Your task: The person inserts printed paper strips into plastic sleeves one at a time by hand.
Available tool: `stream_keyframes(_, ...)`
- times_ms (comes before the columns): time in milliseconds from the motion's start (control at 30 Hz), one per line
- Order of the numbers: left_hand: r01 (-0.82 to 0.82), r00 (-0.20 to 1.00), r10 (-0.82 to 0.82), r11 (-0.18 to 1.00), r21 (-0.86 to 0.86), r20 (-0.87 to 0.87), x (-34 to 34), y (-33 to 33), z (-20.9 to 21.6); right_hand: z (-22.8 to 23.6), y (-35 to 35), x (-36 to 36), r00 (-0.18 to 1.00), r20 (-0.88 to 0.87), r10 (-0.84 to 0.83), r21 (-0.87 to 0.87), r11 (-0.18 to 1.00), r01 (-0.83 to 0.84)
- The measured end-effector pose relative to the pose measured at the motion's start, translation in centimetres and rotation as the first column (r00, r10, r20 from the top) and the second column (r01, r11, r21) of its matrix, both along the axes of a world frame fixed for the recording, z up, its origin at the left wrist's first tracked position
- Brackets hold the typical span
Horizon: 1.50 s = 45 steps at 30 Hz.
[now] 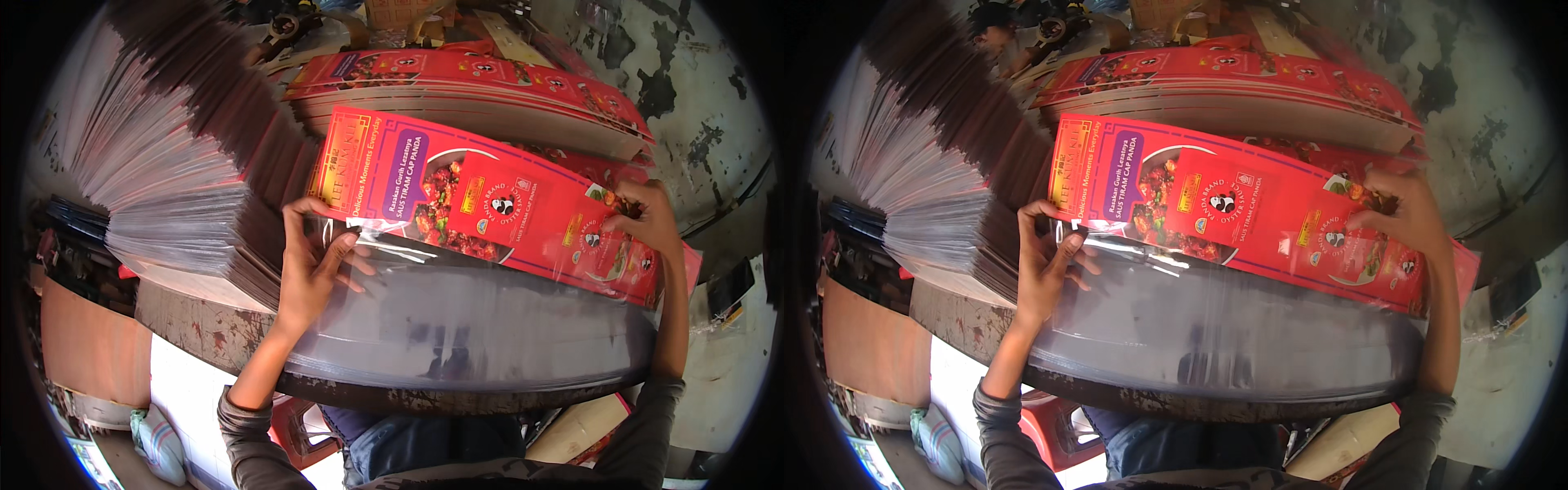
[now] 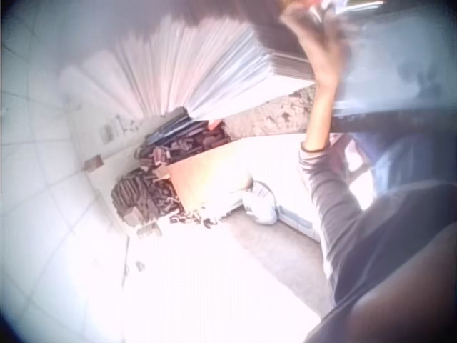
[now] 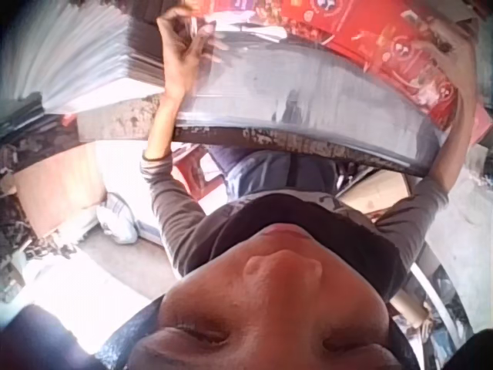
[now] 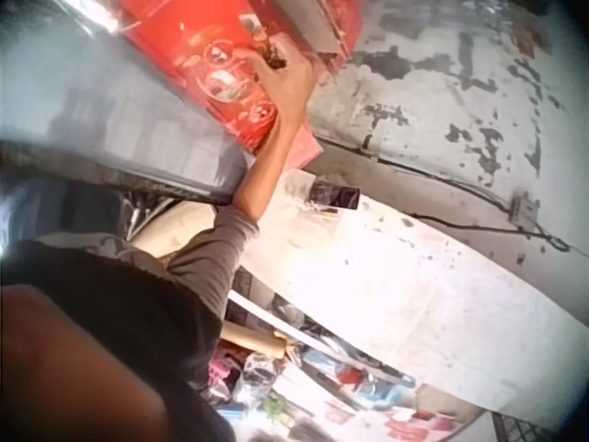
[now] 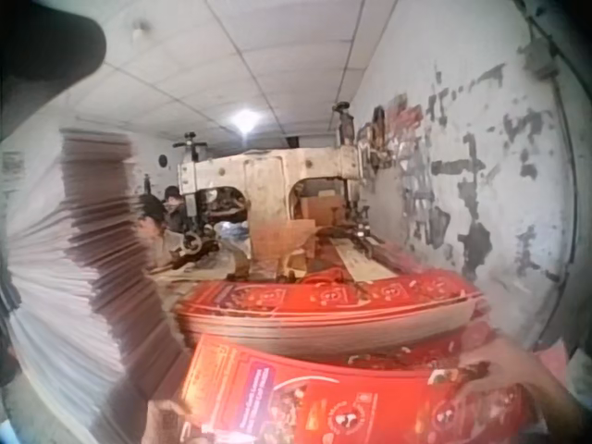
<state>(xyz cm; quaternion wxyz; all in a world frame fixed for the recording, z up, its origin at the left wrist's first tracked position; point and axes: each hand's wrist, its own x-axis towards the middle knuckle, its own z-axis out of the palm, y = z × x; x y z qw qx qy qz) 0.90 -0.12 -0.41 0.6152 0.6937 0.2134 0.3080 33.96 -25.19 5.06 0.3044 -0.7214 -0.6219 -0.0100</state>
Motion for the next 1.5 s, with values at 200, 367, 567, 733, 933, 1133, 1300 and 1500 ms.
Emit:
stream_keyframes(200,-0.088,0.995,0.09,0.994,-0.068,0.029,0.25,0.25,0.04,0.6,0.06,-0.77,0.988,-0.138,-0.066,-0.096,0.994,0.053)
stream_keyframes(367,-0.1,0.994,0.093,0.98,-0.17,-0.05,-0.14,0.45,0.25,0.36,0.1,-0.34,0.993,-0.107,-0.045,-0.066,0.997,0.038)
stream_keyframes(567,-0.028,1.0,0.023,0.953,-0.301,-0.02,-0.27,0.83,-0.03,0.17,0.09,-0.45,0.999,-0.048,-0.01,0.014,1.0,0.011)
stream_keyframes(733,-0.036,0.999,0.024,0.951,-0.308,-0.041,-0.14,0.8,-0.06,0.3,-0.37,-0.28,0.997,-0.073,-0.015,0.019,1.0,0.017)
stream_keyframes(933,-0.036,0.999,0.034,0.951,-0.307,-0.012,-0.25,0.82,0.0,0.25,-0.15,-0.86,0.997,-0.08,-0.025,-0.003,1.0,0.024)
stream_keyframes(1133,-0.037,0.999,0.038,0.94,-0.34,-0.002,-0.01,0.74,0.3,0.18,-0.62,-0.06,0.998,-0.068,-0.001,0.006,1.0,0.002)
stream_keyframes(1300,-0.047,0.999,0.045,0.942,-0.331,-0.014,-0.24,0.75,0.29,0.08,-0.1,-0.73,0.996,-0.091,0.009,-0.006,1.0,-0.009)
stream_keyframes(1500,-0.025,1.0,0.018,0.95,-0.31,-0.025,-0.27,1.08,0.03,0.22,-0.67,-0.34,0.998,-0.056,-0.028,-0.012,1.0,0.028)
